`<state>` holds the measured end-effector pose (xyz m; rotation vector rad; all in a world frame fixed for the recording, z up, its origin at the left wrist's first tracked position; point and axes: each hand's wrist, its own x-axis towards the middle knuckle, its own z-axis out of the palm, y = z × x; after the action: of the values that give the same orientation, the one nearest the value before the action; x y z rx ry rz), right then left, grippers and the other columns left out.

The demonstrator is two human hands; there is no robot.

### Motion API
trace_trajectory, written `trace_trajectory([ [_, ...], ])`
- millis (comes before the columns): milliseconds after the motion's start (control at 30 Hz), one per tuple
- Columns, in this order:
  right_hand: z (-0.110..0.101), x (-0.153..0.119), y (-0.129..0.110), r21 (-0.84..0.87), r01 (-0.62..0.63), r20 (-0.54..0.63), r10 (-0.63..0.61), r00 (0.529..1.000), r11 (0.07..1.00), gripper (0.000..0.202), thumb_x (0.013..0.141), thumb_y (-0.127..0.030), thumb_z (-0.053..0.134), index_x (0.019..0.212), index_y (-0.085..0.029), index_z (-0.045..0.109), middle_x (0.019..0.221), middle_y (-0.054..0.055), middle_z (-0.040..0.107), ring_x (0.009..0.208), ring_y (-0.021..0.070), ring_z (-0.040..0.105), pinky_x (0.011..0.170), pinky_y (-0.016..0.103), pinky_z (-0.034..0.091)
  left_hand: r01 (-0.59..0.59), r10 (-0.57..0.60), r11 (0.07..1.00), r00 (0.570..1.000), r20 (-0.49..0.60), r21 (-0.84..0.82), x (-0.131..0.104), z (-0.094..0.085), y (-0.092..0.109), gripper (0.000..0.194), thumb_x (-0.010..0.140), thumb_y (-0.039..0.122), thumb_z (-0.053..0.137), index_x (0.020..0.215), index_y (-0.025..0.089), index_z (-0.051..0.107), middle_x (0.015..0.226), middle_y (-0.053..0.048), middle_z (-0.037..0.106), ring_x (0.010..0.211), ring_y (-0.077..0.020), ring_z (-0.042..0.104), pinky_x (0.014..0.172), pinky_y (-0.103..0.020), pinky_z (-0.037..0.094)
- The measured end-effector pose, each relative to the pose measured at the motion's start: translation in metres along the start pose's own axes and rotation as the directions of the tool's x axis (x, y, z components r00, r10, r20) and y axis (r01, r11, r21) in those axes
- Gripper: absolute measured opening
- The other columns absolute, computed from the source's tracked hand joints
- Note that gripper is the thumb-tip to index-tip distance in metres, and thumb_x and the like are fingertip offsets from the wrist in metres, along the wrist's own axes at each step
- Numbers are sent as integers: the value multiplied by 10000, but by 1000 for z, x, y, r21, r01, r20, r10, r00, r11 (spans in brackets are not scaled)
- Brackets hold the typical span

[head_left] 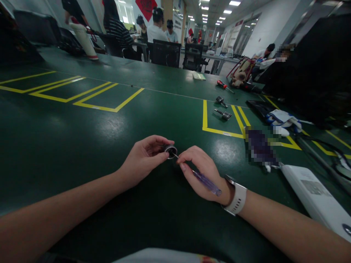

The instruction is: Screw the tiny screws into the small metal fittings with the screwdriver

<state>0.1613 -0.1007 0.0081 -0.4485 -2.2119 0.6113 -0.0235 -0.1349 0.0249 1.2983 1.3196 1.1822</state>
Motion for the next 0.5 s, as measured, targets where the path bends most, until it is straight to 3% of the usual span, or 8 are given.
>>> trace_trajectory([
  [500,2,0,2,18,-74,23,73,997,997,113,815,-100,477,851,-187,541,766,19,596,729,149,559,691,297,459,-83,80,991,996,31,108,-2,2,-3,269,689,170,669,955,172,628,1101,-69,661,986,-206,637,899,-345,525],
])
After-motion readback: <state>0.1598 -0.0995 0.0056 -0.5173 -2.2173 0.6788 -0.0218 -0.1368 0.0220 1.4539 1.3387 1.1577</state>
